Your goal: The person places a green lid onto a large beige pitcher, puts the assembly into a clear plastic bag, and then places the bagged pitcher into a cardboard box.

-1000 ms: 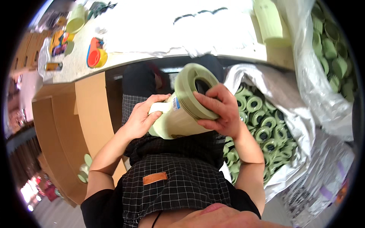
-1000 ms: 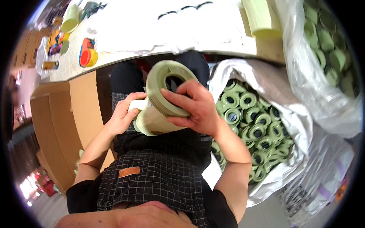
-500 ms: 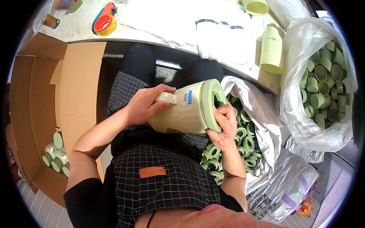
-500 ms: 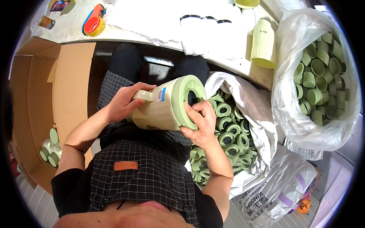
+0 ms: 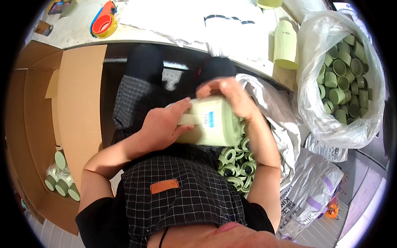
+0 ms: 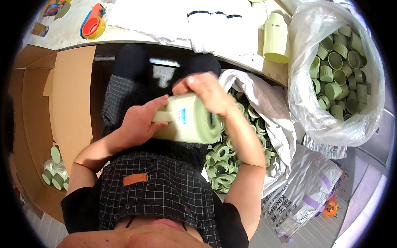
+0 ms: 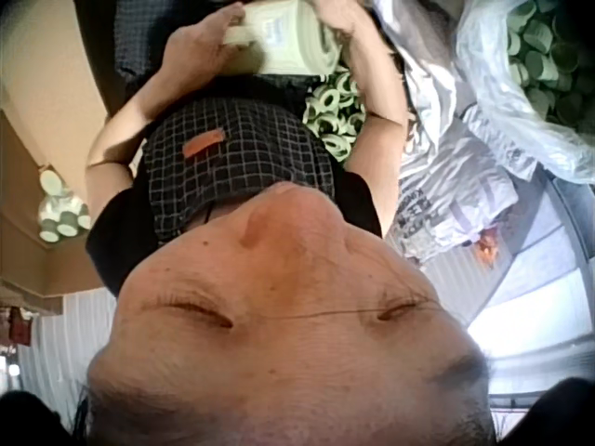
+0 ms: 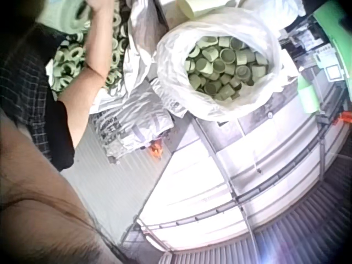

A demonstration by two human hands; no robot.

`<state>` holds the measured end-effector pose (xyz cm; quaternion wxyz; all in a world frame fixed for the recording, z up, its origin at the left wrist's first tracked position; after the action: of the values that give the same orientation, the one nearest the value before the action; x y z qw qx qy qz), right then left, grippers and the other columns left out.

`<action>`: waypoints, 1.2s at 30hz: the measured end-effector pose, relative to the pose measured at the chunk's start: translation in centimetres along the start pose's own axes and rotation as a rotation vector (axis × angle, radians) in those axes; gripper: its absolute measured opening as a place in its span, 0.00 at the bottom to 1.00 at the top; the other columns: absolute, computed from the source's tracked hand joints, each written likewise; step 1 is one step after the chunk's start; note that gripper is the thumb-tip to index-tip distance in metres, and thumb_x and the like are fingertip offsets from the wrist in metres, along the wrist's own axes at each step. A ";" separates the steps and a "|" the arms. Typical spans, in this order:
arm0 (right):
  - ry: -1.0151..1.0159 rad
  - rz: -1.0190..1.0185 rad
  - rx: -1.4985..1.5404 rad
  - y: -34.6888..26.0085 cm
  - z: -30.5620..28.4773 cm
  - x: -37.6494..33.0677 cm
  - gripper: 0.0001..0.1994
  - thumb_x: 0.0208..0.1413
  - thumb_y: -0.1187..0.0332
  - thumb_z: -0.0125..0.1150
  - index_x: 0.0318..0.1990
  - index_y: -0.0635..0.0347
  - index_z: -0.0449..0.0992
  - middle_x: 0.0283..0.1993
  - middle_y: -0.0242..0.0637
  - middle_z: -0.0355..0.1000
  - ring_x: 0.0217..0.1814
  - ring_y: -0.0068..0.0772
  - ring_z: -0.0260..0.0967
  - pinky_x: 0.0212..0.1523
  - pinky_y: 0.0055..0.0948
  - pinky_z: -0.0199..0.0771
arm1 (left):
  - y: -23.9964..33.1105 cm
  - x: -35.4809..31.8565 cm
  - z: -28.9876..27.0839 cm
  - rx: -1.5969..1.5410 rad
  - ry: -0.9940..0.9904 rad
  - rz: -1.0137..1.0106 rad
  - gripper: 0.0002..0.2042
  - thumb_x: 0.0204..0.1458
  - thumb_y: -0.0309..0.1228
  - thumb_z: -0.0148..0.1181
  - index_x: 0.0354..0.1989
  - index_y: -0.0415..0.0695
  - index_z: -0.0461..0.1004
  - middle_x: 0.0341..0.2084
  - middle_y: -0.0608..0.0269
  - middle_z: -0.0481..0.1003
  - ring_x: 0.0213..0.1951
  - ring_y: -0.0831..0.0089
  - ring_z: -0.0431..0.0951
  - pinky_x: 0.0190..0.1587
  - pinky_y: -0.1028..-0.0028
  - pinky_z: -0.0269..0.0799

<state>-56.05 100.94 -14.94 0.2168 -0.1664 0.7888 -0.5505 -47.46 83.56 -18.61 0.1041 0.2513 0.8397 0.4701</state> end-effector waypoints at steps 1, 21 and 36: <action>-0.095 0.038 0.142 2.6 2.4 0.1 0.39 0.66 0.37 0.34 0.46 0.69 0.79 0.45 0.45 0.79 0.48 0.33 0.74 0.52 0.32 0.70 | 0.1 0.0 0.1 0.019 0.004 0.022 0.26 0.53 0.38 0.64 0.57 0.38 0.66 0.54 0.52 0.74 0.43 0.54 0.80 0.42 0.63 0.76; 0.114 -0.166 -0.019 1.4 -0.8 0.8 0.25 0.63 0.52 0.48 0.55 0.66 0.73 0.50 0.45 0.73 0.56 0.43 0.66 0.60 0.38 0.62 | -9.0 22.5 -12.1 0.249 0.468 0.232 0.07 0.49 0.28 0.65 0.28 0.37 0.77 0.26 0.57 0.75 0.31 0.64 0.75 0.38 0.68 0.71; 0.354 0.185 0.643 8.0 -4.2 3.9 0.24 0.61 0.56 0.60 0.59 0.62 0.68 0.53 0.41 0.72 0.53 0.34 0.70 0.47 0.32 0.75 | -16.7 26.9 -9.8 -0.523 0.331 -0.188 0.12 0.60 0.31 0.53 0.33 0.35 0.78 0.27 0.61 0.78 0.32 0.75 0.75 0.40 0.74 0.72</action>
<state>-61.74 105.02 -21.79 0.1670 0.0797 0.6126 -0.7685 -79.85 83.15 -25.80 0.0702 0.0573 0.7155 0.6927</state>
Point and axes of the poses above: each hand's wrist, its own x-axis towards the middle knuckle, its own z-axis out of the palm, y = z × x, the point moved 8 cm from there along x, towards the middle knuckle
